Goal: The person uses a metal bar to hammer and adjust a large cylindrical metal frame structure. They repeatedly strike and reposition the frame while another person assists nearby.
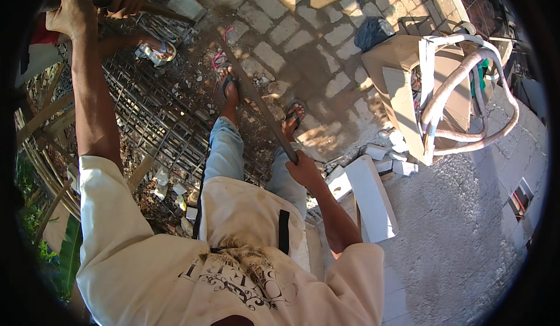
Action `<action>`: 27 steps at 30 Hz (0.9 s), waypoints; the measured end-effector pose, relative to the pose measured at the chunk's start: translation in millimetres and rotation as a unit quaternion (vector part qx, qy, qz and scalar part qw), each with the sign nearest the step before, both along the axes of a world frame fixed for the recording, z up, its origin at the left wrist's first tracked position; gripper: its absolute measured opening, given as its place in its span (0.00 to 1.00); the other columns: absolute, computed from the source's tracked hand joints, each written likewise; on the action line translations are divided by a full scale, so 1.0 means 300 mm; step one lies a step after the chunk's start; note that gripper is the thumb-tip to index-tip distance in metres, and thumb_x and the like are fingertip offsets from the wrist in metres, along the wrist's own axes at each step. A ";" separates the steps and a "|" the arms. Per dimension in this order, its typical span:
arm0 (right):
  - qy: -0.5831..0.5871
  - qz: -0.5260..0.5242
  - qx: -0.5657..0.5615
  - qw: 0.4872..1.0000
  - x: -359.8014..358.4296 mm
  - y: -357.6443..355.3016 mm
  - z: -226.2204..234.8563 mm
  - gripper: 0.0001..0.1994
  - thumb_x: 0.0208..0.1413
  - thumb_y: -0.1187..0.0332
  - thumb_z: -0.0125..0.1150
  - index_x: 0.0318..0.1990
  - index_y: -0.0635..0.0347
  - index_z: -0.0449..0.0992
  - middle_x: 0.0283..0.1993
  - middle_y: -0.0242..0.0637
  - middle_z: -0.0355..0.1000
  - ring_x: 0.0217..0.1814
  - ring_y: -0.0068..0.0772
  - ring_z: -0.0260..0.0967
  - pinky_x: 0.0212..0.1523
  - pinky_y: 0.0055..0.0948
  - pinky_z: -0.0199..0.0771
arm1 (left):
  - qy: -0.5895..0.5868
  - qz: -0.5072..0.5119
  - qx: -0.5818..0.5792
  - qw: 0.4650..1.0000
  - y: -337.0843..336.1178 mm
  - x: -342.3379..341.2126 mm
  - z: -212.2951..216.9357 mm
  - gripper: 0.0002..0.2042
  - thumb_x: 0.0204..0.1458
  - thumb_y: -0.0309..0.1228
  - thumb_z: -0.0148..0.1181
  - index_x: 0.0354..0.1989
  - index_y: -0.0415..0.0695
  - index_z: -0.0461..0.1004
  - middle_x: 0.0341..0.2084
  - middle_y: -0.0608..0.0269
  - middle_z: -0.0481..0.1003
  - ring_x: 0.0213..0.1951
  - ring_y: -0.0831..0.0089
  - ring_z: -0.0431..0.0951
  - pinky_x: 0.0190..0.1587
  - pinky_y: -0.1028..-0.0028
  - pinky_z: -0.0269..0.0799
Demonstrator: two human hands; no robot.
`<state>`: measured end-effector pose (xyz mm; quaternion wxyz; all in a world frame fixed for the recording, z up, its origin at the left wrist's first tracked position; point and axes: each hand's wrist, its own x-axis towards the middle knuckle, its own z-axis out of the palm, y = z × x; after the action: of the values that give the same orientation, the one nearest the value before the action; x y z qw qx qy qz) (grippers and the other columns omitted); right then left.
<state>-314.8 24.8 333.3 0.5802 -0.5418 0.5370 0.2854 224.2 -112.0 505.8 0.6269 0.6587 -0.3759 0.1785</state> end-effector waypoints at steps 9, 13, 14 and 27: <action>0.046 0.003 -0.013 0.999 -0.020 0.052 0.022 0.20 0.51 0.58 0.55 0.42 0.68 0.69 0.34 0.60 0.73 0.40 0.61 0.73 0.41 0.49 0.70 | -0.041 -0.020 0.029 0.999 -0.058 0.039 -0.018 0.17 0.63 0.39 0.53 0.31 0.37 0.61 0.18 0.68 0.59 0.22 0.76 0.56 0.28 0.70 0.61; 0.051 0.001 -0.012 0.999 -0.007 0.048 0.024 0.20 0.51 0.57 0.55 0.42 0.67 0.70 0.34 0.60 0.74 0.42 0.63 0.73 0.42 0.50 0.70 | -0.097 0.063 0.013 0.993 -0.086 0.035 -0.049 0.15 0.64 0.34 0.52 0.28 0.40 0.59 0.17 0.71 0.55 0.22 0.77 0.55 0.27 0.70 0.59; 0.050 0.004 -0.014 0.999 0.000 0.046 0.024 0.20 0.51 0.58 0.55 0.42 0.67 0.70 0.34 0.61 0.74 0.42 0.64 0.73 0.42 0.51 0.70 | -0.077 0.044 -0.005 0.996 -0.091 0.037 -0.054 0.16 0.64 0.32 0.51 0.24 0.42 0.58 0.18 0.72 0.54 0.21 0.77 0.54 0.26 0.70 0.58; -0.035 0.068 -0.083 0.994 0.141 -0.053 -0.128 0.24 0.59 0.52 0.54 0.52 0.64 0.69 0.35 0.63 0.74 0.42 0.65 0.72 0.43 0.53 0.70 | 0.003 0.032 -0.096 0.995 -0.104 -0.146 -0.116 0.12 0.57 0.30 0.63 0.24 0.49 0.66 0.13 0.78 0.62 0.14 0.88 0.59 0.16 0.83 0.52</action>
<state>-272.6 8.9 295.0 0.5310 -0.6331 0.5001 0.2592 180.4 -143.1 470.9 0.6822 0.6078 -0.3341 0.2314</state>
